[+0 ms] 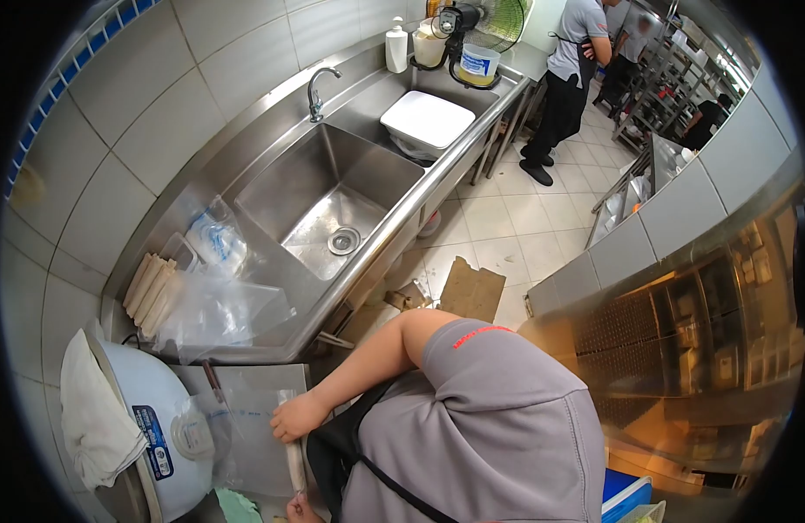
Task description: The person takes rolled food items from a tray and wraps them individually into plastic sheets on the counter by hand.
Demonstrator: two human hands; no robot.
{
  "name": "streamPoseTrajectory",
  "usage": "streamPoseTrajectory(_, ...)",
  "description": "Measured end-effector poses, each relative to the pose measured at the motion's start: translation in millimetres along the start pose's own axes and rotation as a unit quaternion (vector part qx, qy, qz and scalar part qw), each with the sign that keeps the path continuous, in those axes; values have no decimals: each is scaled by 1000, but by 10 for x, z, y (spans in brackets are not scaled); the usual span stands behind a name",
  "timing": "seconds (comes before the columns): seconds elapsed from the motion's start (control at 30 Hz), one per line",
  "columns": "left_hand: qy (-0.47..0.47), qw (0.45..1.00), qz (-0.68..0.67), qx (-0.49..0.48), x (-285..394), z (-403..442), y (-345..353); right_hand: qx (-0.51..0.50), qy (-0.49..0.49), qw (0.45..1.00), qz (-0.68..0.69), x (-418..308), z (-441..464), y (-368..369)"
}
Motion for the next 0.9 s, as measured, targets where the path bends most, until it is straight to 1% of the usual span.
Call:
streamPoseTrajectory(0.07,125,989,82,9,-36,-86,7,-4,-3,1000,6,17,10,25)
streamPoseTrajectory(0.17,-71,995,65,6,92,-14,29,-5,-1,1000,11,35,14,70)
streamPoseTrajectory(0.2,-30,999,-11,24,-99,-3,115,-6,1,1000,11,40,13,72)
streamPoseTrajectory(0.27,55,983,-162,64,-618,87,369,-4,4,1000,-5,-5,-9,-60)
streamPoseTrajectory(0.3,66,983,-154,68,-614,82,353,0,2,1000,-13,-29,18,-111)
streamPoseTrajectory(0.43,19,998,-38,52,-264,36,191,9,0,1000,8,-3,-7,-70)
streamPoseTrajectory(0.53,3,999,26,44,-218,13,111,6,-5,1000,14,-33,32,-33)
streamPoseTrajectory(0.57,16,997,48,51,-214,29,117,-4,-4,1000,11,-17,30,-27)
streamPoseTrajectory(0.63,80,987,111,81,-219,118,180,-9,-5,1000,15,6,43,24)
streamPoseTrajectory(0.7,180,953,201,136,-228,297,334,-2,-13,1000,28,41,60,85)
streamPoseTrajectory(0.73,238,920,261,167,-209,412,452,-10,-13,1000,24,63,61,113)
streamPoseTrajectory(0.8,323,832,385,234,-203,606,682,-24,-11,999,18,71,79,166)
streamPoseTrajectory(0.87,358,741,481,303,-258,744,848,-28,-11,999,13,72,75,147)
streamPoseTrajectory(0.9,357,710,509,330,-322,790,918,-31,-11,999,9,77,80,133)
Point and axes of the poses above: each hand's wrist, its own z-axis towards the middle knuckle, its own y-axis out of the palm, x = y × z, the point moved 4 cm from there along z, towards the middle knuckle, and after that the axes turned 12 degrees about y, right-handed, at the moved point
